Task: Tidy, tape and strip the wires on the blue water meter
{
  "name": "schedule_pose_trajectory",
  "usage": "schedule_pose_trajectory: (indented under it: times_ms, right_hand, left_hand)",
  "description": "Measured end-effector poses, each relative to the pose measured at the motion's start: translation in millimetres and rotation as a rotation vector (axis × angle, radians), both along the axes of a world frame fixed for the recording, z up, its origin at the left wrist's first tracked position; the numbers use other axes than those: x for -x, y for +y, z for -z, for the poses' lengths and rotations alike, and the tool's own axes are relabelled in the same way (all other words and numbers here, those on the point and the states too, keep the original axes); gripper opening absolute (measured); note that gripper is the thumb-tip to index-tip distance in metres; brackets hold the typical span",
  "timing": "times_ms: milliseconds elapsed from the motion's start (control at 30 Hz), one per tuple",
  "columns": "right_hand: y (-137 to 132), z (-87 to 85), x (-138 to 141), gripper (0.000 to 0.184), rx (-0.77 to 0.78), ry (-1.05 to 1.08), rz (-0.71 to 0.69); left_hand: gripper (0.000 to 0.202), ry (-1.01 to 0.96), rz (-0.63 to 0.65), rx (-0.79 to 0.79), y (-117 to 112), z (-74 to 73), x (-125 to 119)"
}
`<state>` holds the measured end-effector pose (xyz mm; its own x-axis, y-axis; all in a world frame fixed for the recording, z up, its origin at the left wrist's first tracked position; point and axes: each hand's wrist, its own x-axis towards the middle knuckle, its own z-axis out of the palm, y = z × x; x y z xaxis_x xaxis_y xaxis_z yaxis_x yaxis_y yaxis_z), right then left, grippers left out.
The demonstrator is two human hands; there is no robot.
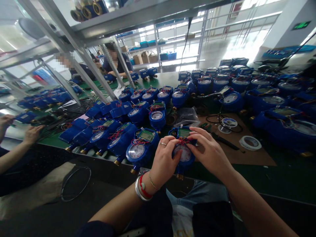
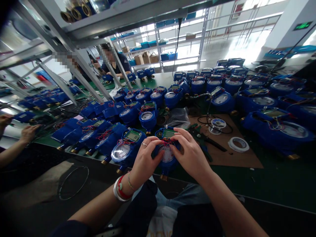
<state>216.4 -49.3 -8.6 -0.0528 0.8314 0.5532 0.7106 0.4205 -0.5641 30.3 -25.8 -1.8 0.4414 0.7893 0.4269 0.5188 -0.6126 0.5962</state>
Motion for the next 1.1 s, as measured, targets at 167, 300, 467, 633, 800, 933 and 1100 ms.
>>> schedule_pose_trajectory:
  times_ms: [167,300,467,633,800,933,1100]
  right_hand:
    - [6,-2.7,-5,0.016,0.033,0.031,-0.007]
    - [10,-2.7,-11,0.021,0.024,0.054,0.011]
    - [12,-0.2,-11,0.019,0.027,0.130,-0.014]
    - [12,1.0,-10,0.020,0.032,0.140,-0.001]
    - [13,2.5,-8,0.018,0.010,0.131,-0.004]
    - [10,6.5,-8,0.020,-0.029,0.119,-0.037]
    - [2,7.8,-9,0.024,-0.084,-0.078,-0.025]
  left_hand:
    - [0.033,0.002,0.009,0.017,3,0.0,-2]
    - [0.035,-0.002,0.004,0.011,5,2.9,-4]
    - [0.026,-0.013,0.000,-0.022,3,3.9,-5]
    - [0.010,-0.012,0.010,-0.140,3,-3.8,-7]
    - [0.025,0.043,0.138,-0.211,21,-10.4,-14]
    - [0.022,0.001,0.161,-0.083,41,-8.0,-18]
    - [0.016,-0.030,0.155,-0.022,50,-3.9,-18]
